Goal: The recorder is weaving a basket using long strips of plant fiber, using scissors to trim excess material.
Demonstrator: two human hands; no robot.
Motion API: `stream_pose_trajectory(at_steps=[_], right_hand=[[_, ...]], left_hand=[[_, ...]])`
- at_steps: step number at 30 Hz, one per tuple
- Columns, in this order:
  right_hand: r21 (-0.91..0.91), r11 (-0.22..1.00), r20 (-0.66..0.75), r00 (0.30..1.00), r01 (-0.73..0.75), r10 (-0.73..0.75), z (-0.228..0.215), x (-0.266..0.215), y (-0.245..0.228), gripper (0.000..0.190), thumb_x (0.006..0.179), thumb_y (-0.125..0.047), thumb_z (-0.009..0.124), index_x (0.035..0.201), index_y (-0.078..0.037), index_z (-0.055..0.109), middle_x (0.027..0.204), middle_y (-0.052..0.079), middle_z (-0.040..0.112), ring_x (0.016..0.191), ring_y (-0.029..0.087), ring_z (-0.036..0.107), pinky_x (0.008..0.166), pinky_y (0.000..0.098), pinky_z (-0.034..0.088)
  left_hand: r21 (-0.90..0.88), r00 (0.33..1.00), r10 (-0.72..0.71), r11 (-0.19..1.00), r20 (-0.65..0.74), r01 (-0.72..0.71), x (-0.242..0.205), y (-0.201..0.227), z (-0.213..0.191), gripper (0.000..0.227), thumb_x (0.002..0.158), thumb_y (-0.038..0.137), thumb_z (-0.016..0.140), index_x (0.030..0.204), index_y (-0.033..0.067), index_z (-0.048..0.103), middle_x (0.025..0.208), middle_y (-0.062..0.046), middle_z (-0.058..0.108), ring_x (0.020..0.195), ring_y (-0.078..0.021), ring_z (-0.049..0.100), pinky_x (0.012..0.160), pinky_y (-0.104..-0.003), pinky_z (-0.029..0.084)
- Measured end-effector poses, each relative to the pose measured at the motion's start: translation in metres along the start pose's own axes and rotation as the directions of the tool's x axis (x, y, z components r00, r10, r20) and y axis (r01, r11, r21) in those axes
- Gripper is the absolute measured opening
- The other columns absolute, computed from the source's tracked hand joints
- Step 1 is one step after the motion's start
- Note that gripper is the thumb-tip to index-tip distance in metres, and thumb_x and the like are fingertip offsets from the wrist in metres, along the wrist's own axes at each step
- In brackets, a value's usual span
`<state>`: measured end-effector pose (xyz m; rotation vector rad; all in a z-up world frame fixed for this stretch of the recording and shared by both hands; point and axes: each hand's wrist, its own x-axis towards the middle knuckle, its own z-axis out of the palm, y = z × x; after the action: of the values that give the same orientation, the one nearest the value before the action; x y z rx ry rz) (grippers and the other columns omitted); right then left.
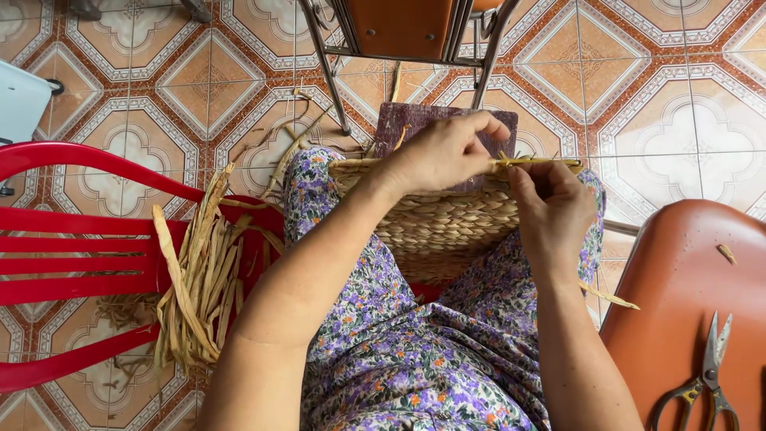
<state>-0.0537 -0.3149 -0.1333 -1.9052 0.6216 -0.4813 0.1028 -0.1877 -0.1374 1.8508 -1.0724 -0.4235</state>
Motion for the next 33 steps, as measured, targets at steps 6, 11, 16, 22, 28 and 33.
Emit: stream_pose_trajectory(at_steps=[6, 11, 16, 22, 28, 33], right_hand=[[-0.253, 0.955, -0.002, 0.987, 0.154, -0.159, -0.020, 0.004, -0.012, 0.011, 0.102, -0.014, 0.078, 0.103, -0.003, 0.076, 0.085, 0.005, 0.075, 0.073, 0.009, 0.067, 0.067, 0.0234, 0.052], [-0.375, 0.803, 0.159, 0.886, 0.462, -0.436, -0.065, 0.050, -0.012, 0.010, 0.112, -0.017, 0.074, 0.115, -0.009, 0.079, 0.107, 0.011, 0.074, 0.096, 0.014, 0.070, 0.083, 0.0319, 0.055], [-0.365, 0.895, 0.510, 0.859, 0.256, -0.038, -0.042, 0.097, -0.040, 0.021, 0.098, -0.027, 0.073, 0.113, -0.014, 0.079, 0.097, 0.006, 0.078, 0.084, 0.013, 0.071, 0.076, 0.0311, 0.056], [-0.386, 0.917, 0.689, 0.693, 0.102, 0.213, -0.021, 0.112, -0.041, 0.024, 0.090, -0.023, 0.076, 0.109, -0.011, 0.081, 0.089, 0.008, 0.079, 0.076, 0.015, 0.067, 0.069, 0.0329, 0.055], [-0.062, 0.969, 0.663, 0.717, -0.237, 0.218, -0.025, 0.116, -0.015, 0.019, 0.093, -0.013, 0.071, 0.107, 0.000, 0.075, 0.092, 0.008, 0.076, 0.079, 0.013, 0.070, 0.070, 0.0273, 0.056], [0.116, 0.942, 0.688, 0.710, -0.314, 0.152, -0.033, 0.116, -0.008, 0.014, 0.098, -0.011, 0.071, 0.106, 0.000, 0.072, 0.092, 0.008, 0.073, 0.080, 0.013, 0.068, 0.069, 0.0278, 0.055]], left_hand=[[-0.087, 0.986, -0.117, 0.988, 0.119, 0.127, 0.017, -0.007, 0.003, 0.019, 0.093, 0.020, 0.069, 0.108, 0.0108, 0.076, 0.097, -0.001, 0.080, 0.085, -0.0092, 0.076, 0.079, -0.032, 0.061], [0.037, 0.964, -0.235, 0.972, 0.124, 0.232, 0.019, 0.002, 0.008, 0.015, 0.091, 0.024, 0.072, 0.096, 0.0105, 0.076, 0.087, -0.001, 0.078, 0.080, -0.0100, 0.073, 0.077, -0.032, 0.058], [0.000, 0.944, -0.324, 0.946, 0.057, 0.324, 0.013, 0.004, 0.004, 0.016, 0.098, 0.023, 0.062, 0.099, 0.0088, 0.070, 0.087, -0.002, 0.077, 0.078, -0.0124, 0.075, 0.073, -0.034, 0.063], [-0.035, 0.981, -0.173, 0.985, -0.088, 0.170, -0.008, 0.009, -0.004, 0.013, 0.093, 0.017, 0.064, 0.102, 0.0078, 0.066, 0.091, -0.004, 0.076, 0.084, -0.0142, 0.076, 0.079, -0.033, 0.062], [0.062, 0.966, -0.257, 0.964, -0.009, 0.257, -0.018, 0.047, -0.007, 0.027, 0.080, 0.030, 0.081, 0.093, 0.0107, 0.067, 0.088, -0.001, 0.076, 0.081, -0.0157, 0.074, 0.076, -0.035, 0.059], [0.120, 0.985, -0.139, 0.981, -0.102, 0.150, -0.022, 0.032, 0.001, 0.016, 0.083, 0.025, 0.079, 0.084, 0.0120, 0.071, 0.082, 0.000, 0.077, 0.075, -0.0144, 0.075, 0.070, -0.036, 0.060]])
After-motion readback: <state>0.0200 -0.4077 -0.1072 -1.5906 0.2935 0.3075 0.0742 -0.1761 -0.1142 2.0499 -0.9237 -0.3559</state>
